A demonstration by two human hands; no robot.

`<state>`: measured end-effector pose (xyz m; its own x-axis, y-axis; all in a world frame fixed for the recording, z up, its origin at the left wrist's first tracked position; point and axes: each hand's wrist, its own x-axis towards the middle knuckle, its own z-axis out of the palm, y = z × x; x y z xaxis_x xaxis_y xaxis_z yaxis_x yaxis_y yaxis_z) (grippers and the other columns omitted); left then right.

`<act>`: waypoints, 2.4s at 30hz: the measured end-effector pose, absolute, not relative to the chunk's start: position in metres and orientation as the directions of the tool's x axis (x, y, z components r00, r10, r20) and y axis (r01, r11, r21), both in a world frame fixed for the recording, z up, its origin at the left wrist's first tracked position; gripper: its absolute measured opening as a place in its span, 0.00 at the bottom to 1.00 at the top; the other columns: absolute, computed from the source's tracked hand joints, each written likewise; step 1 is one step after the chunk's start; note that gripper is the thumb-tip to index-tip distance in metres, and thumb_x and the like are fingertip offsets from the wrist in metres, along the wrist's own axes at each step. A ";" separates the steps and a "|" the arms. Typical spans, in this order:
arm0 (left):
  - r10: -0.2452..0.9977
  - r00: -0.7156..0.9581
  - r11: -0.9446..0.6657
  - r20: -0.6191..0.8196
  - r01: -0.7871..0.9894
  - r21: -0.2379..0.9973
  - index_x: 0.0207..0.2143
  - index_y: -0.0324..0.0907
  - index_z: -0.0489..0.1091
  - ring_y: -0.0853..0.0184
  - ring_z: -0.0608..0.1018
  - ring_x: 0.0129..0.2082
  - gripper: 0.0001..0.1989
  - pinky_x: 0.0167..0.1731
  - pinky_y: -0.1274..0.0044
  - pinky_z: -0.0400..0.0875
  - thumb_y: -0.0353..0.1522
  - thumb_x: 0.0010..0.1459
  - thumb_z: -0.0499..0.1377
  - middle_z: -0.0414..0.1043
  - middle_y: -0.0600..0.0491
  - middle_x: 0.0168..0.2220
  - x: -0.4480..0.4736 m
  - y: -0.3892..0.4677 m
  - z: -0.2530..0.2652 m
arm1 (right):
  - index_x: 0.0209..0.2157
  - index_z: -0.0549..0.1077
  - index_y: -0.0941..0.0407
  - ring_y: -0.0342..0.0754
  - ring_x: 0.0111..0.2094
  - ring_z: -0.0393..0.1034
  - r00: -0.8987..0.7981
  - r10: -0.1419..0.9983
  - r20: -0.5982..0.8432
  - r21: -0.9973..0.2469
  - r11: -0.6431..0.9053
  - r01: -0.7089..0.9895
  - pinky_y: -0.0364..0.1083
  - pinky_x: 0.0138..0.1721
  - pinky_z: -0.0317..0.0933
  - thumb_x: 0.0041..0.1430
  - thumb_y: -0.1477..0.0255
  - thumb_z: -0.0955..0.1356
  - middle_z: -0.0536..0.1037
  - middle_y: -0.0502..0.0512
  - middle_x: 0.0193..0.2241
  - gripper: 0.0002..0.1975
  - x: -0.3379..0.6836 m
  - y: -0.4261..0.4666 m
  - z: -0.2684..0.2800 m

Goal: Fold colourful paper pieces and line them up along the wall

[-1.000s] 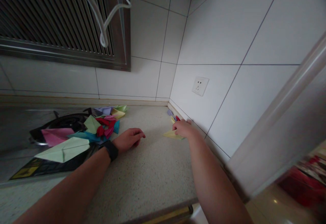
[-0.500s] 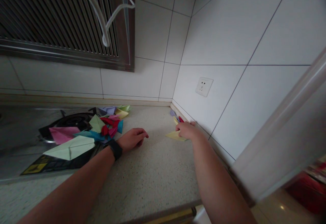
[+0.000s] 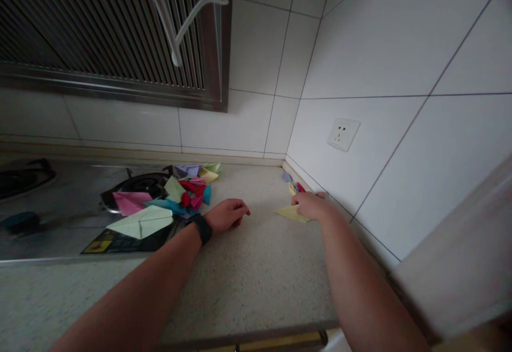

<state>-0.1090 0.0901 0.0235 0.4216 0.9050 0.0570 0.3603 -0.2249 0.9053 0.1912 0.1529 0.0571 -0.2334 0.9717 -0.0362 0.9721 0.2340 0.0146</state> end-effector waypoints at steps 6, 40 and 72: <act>0.902 0.423 -0.263 0.082 0.389 0.883 0.37 0.37 0.71 0.73 0.64 0.18 0.18 0.19 0.81 0.56 0.41 0.56 0.50 0.65 0.56 0.20 -0.110 0.091 0.022 | 0.34 0.75 0.51 0.51 0.41 0.69 -0.302 0.952 0.046 -0.068 0.304 0.950 0.52 0.45 0.46 0.46 0.82 0.64 0.77 0.52 0.35 0.15 0.185 0.151 0.063; 0.840 0.518 -0.510 0.163 0.651 0.562 0.39 0.41 0.74 0.69 0.72 0.26 0.15 0.27 0.79 0.61 0.36 0.59 0.50 0.73 0.53 0.25 -0.108 0.081 0.036 | 0.28 0.74 0.55 0.45 0.32 0.69 -0.697 0.663 0.273 -0.344 0.744 0.573 0.43 0.37 0.58 0.50 0.81 0.60 0.77 0.51 0.29 0.13 0.100 0.130 0.056; 0.819 0.544 -0.567 0.182 0.719 0.402 0.39 0.44 0.74 0.68 0.74 0.32 0.14 0.31 0.79 0.64 0.37 0.59 0.51 0.76 0.53 0.34 -0.110 0.077 0.041 | 0.28 0.74 0.55 0.45 0.32 0.70 -0.706 0.643 0.296 -0.366 0.759 0.538 0.43 0.34 0.58 0.50 0.80 0.61 0.77 0.51 0.29 0.12 0.104 0.136 0.049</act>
